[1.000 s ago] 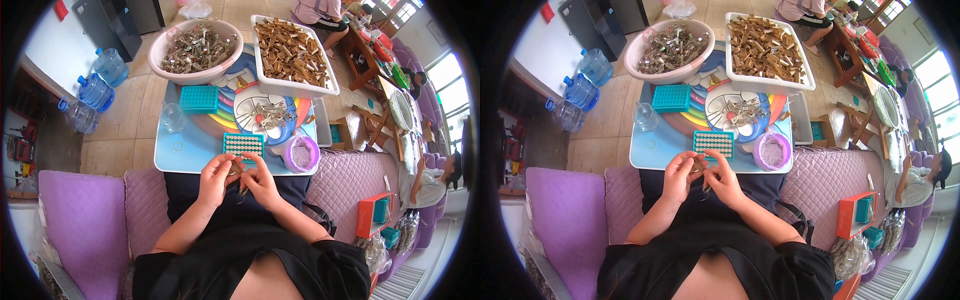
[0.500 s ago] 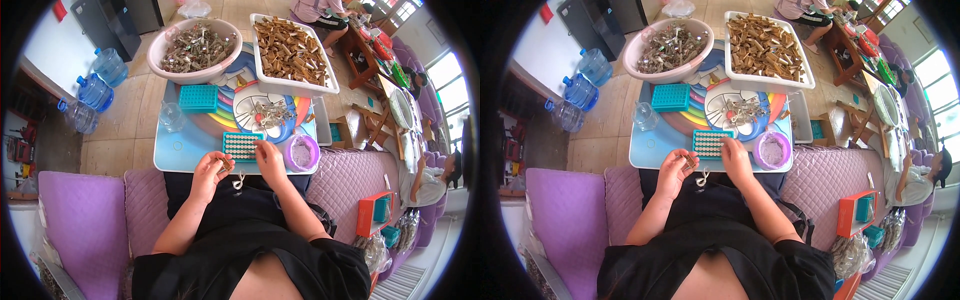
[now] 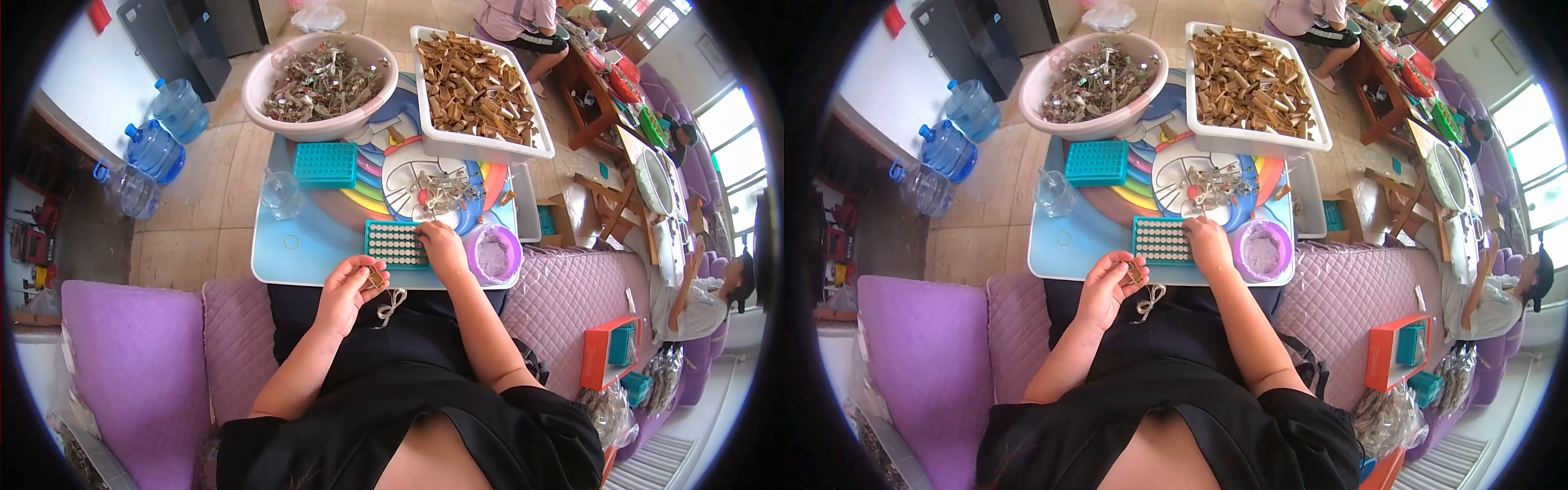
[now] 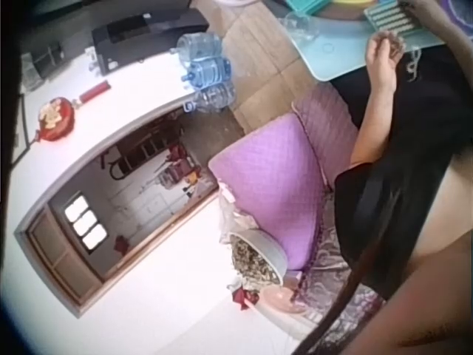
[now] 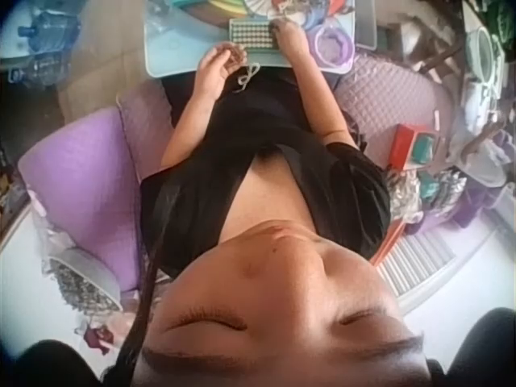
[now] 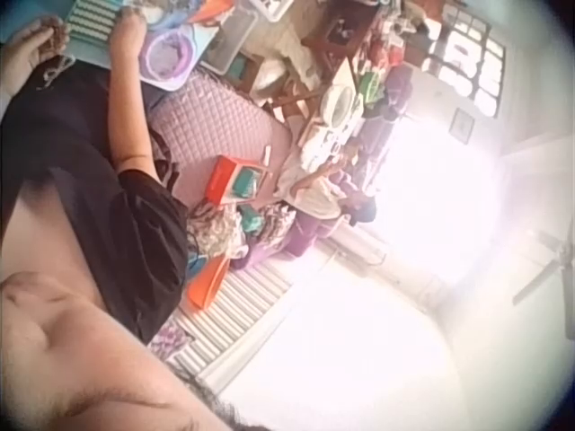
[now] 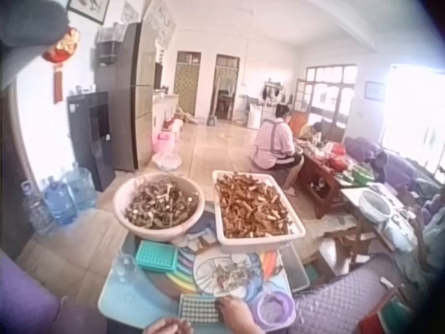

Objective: The person assembles small metal components by hand, sorting them from various plastic trays and a bowl into an assembly grid.

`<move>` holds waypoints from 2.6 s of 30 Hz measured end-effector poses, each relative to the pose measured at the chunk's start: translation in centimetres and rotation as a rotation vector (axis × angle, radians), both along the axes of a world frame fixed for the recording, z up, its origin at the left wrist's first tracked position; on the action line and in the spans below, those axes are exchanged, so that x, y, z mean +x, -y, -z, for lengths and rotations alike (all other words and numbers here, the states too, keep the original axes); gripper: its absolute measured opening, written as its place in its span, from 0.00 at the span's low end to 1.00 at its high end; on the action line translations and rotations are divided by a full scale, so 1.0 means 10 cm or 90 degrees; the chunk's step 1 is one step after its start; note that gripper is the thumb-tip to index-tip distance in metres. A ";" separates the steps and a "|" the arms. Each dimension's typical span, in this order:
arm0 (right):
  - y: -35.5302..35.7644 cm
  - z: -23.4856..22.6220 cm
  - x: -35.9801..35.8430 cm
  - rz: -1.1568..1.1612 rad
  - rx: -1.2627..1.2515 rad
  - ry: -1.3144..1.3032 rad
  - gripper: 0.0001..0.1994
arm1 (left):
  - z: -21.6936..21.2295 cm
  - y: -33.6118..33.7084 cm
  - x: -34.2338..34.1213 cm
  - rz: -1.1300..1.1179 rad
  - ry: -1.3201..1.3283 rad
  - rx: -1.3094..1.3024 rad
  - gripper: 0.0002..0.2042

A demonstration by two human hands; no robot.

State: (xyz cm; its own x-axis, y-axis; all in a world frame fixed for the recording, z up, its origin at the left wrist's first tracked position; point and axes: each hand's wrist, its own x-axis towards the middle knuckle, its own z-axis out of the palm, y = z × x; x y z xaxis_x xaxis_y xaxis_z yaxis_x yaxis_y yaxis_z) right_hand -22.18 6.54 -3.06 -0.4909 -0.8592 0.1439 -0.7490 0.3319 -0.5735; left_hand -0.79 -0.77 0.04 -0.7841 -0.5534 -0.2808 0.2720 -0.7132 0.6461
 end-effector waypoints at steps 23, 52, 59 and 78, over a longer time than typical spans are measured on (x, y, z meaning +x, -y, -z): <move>-0.24 -0.70 0.73 -0.115 -0.229 0.201 0.07 | -0.13 -0.11 -0.08 0.039 0.101 -0.065 0.15; -0.06 -0.37 0.25 0.053 -0.140 0.216 0.06 | -0.09 -0.05 -0.07 0.040 0.081 -0.018 0.16; -0.20 -0.66 0.71 -0.081 -0.231 0.163 0.08 | -0.04 -0.08 -0.11 0.050 0.075 -0.047 0.17; -0.12 -0.61 0.71 -0.014 -0.158 0.643 0.04 | -0.16 -0.22 -0.13 -0.116 0.296 -0.744 0.17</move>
